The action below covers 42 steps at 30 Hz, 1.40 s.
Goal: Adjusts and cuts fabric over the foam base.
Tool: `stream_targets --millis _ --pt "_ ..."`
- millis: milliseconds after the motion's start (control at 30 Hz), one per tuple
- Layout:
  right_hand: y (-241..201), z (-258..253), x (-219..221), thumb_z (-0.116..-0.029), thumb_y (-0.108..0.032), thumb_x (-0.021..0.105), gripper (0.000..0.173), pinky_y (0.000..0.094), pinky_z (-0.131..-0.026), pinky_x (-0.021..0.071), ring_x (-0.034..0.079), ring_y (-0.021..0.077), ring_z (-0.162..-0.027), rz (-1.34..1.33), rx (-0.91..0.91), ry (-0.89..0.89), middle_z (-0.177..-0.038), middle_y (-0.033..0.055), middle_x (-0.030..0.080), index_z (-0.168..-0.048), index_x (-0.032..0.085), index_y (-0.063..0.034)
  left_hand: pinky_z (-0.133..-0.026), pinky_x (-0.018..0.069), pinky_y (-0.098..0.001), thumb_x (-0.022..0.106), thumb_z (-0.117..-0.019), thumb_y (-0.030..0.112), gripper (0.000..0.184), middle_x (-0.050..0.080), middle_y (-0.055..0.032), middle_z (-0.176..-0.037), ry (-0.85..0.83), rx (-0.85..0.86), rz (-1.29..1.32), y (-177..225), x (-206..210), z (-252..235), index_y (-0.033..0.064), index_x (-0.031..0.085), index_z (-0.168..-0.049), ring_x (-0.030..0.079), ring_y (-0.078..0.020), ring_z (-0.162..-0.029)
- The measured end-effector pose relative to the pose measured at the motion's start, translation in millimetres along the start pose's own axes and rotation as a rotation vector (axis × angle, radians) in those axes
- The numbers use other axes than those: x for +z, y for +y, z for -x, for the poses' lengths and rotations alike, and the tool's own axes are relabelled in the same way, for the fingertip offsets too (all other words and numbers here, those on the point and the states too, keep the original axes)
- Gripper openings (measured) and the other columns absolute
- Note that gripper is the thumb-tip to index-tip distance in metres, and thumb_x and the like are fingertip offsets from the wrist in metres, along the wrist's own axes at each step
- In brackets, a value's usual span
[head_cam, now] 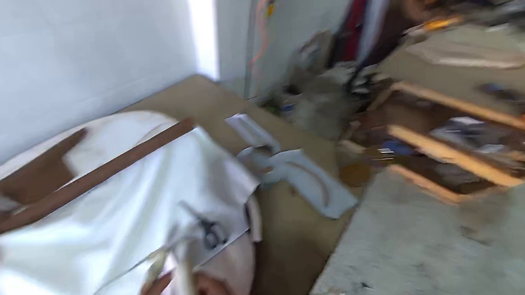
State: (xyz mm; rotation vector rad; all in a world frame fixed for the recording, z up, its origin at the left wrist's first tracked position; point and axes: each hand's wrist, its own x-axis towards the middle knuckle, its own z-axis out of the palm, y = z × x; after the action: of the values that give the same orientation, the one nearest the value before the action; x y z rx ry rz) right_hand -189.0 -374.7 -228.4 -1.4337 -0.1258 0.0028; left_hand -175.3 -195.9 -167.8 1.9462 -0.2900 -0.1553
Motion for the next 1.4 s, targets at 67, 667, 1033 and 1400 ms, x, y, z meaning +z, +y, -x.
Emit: stream_targets --millis 67,667,1033,1400 --pt "10 -2 -13 -0.0886 -0.014 0.079 0.038 0.0345 -0.08 0.0627 0.072 0.0132 -0.088 -0.033 -0.023 0.019 -0.104 0.0064 0.075 -0.121 0.067 0.002 -0.118 0.0432 -0.0466 0.085 -0.0829 0.04 0.073 0.054 -0.015 -0.15 0.12 0.02 -0.079 -21 -2 6 0.0071 0.059 -0.142 0.049 -0.0251 -0.141" --pt "26 4 -24 -0.0868 -0.032 0.082 0.042 0.0282 -0.063 0.0575 0.066 0.0108 -0.085 0.296 -0.133 0.006 -0.108 0.0011 0.07 -0.124 0.072 -0.0143 -0.077 0.0617 -0.0439 0.049 -0.106 0.036 0.039 0.073 -0.0036 -0.094 0.625 -0.309 -0.271 -61 -8 16 0.0073 0.06 -0.129 0.072 -0.0159 -0.085" --pt "-15 -8 108 -0.0818 -0.031 0.087 0.048 0.0285 -0.072 0.0598 0.067 0.0112 -0.09 0.219 -0.307 -0.158 -0.112 0.0051 0.07 -0.122 0.074 -0.0093 -0.088 0.0631 -0.0376 0.061 -0.1027 0.016 0.04 0.071 -0.009 -0.111 0.846 -0.015 0.193 31 -47 83 -0.0046 0.048 -0.135 0.072 -0.0186 -0.099" --pt "-17 18 195 -0.0795 -0.018 0.083 0.035 0.0191 -0.056 0.0531 0.062 0.0047 -0.074 0.221 -0.312 -0.385 -0.103 0.0025 0.068 -0.112 0.074 -0.0081 -0.084 0.065 -0.0341 0.086 -0.0811 0.014 0.048 0.076 -0.002 -0.103 1.049 -0.176 0.078 13 -83 155 -0.0001 0.066 -0.122 0.074 -0.0125 -0.092"
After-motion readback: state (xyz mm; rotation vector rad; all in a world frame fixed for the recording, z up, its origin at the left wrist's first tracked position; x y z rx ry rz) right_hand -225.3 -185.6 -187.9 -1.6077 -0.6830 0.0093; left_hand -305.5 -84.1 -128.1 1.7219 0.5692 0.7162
